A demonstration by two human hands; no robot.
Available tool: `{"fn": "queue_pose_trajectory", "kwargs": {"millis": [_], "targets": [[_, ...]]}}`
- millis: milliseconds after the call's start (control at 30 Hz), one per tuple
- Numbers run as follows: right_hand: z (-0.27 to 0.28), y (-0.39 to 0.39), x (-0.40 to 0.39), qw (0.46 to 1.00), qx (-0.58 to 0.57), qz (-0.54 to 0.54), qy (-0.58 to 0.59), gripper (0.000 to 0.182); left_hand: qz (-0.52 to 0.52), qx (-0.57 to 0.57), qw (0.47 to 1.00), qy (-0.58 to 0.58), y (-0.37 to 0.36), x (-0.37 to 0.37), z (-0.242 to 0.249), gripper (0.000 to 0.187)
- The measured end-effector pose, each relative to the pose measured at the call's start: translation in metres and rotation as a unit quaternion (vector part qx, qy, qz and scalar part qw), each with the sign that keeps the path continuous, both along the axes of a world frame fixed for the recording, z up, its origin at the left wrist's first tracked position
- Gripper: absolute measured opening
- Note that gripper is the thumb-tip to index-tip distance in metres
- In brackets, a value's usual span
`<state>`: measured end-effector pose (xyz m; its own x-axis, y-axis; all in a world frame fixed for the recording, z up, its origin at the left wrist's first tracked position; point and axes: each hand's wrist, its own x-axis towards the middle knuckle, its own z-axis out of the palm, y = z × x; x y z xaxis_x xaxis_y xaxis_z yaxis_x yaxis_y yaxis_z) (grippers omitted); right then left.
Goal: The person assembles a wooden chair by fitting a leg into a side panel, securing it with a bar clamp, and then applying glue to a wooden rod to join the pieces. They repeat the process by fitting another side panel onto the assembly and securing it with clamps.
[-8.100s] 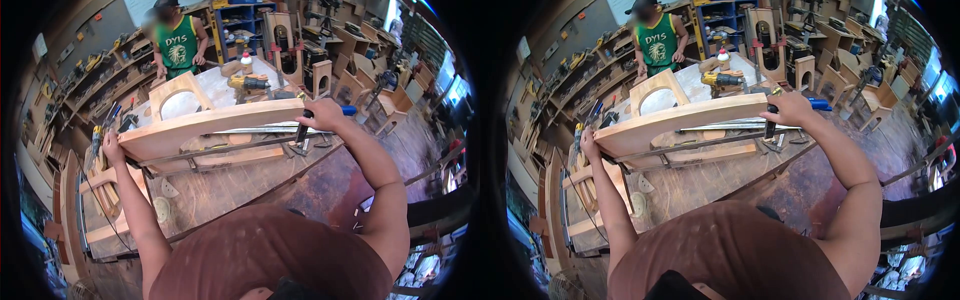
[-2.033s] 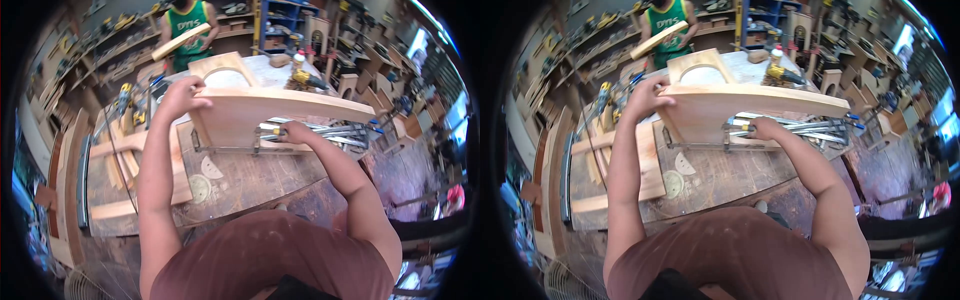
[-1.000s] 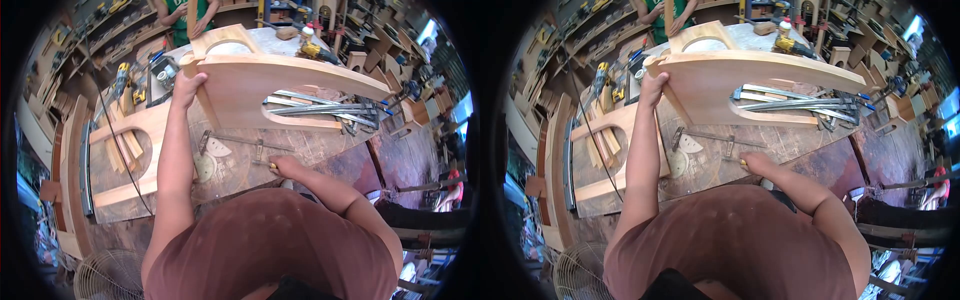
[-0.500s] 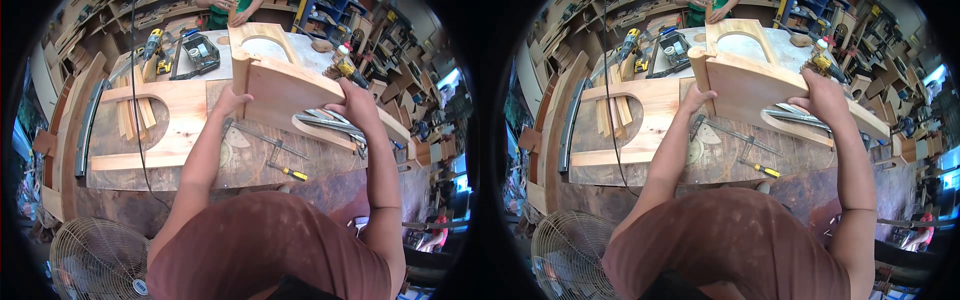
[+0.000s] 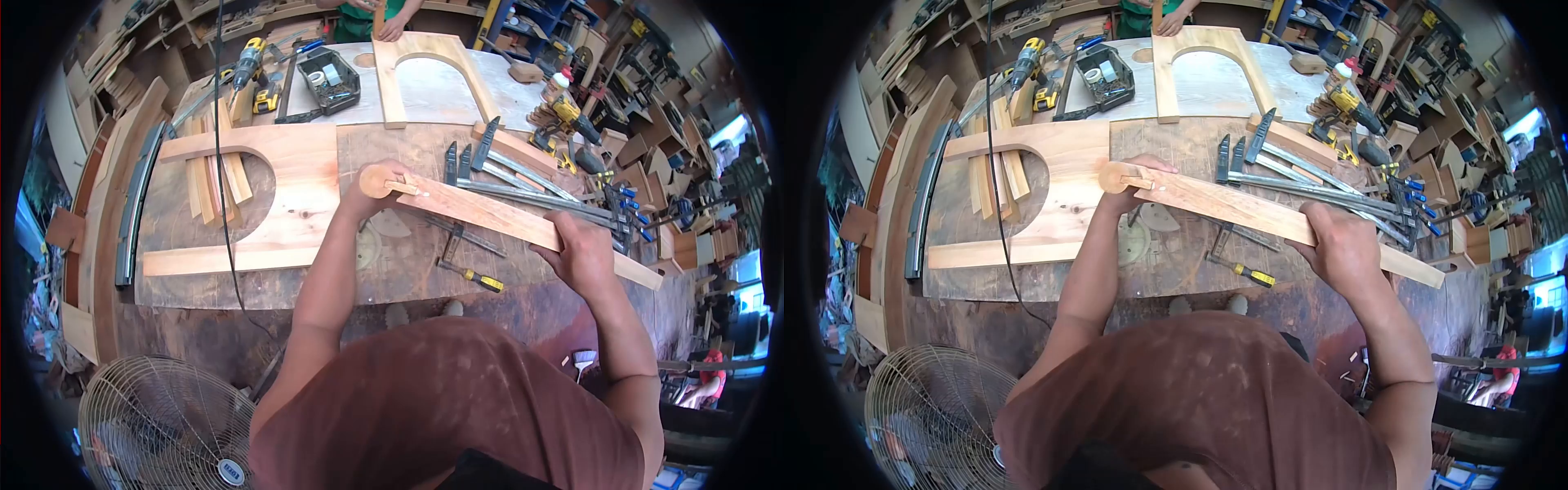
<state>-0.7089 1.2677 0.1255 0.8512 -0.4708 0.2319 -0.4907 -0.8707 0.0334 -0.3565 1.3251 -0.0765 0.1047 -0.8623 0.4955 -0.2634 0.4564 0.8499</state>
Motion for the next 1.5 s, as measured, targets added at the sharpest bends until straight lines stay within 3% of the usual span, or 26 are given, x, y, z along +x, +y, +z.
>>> {"fn": "queue_pose_trajectory", "kwargs": {"millis": [167,433,600,767,900,1033,1133,1200,1233,1333,1500], "targets": [[-0.002,0.0,-0.017,1.0,0.001,-0.005,-0.004,0.046,-0.038,-0.037,0.995,0.085,0.004,-0.013,0.017,0.041],[0.008,0.014,-0.088,0.997,0.004,-0.005,-0.081,0.054,-0.093,-0.091,0.991,-0.011,-0.003,-0.057,0.076,0.03],[0.018,0.025,-0.143,0.989,-0.033,0.008,-0.147,0.05,-0.068,-0.14,0.985,-0.08,-0.004,-0.11,0.135,0.019],[0.006,0.033,-0.204,0.973,-0.034,0.033,-0.227,0.047,-0.088,-0.16,0.973,-0.14,-0.002,-0.158,0.184,0.021],[0.004,0.037,-0.245,0.958,-0.027,0.053,-0.28,0.051,-0.084,-0.195,0.967,-0.14,0.007,-0.21,0.219,0.02],[0.0,0.04,-0.277,0.943,-0.02,0.052,-0.328,0.05,-0.022,-0.3,0.947,-0.112,0.005,-0.265,0.247,0.02],[-0.004,0.043,-0.296,0.93,0.009,0.05,-0.365,0.052,0.003,-0.355,0.927,-0.12,0.009,-0.304,0.273,0.027],[-0.007,0.045,-0.306,0.927,0.007,0.045,-0.372,0.053,0.004,-0.396,0.904,-0.161,0.011,-0.324,0.289,0.048],[-0.008,0.045,-0.311,0.925,0.01,0.035,-0.378,0.054,0.005,-0.403,0.901,-0.163,0.011,-0.334,0.298,0.048],[-0.013,0.044,-0.322,0.919,-0.004,0.031,-0.393,0.054,-0.021,-0.444,0.851,-0.278,0.005,-0.352,0.323,0.073],[-0.02,0.045,-0.334,0.91,-0.004,0.017,-0.414,0.055,-0.067,-0.47,0.826,-0.304,-0.014,-0.376,0.346,0.071]]}}
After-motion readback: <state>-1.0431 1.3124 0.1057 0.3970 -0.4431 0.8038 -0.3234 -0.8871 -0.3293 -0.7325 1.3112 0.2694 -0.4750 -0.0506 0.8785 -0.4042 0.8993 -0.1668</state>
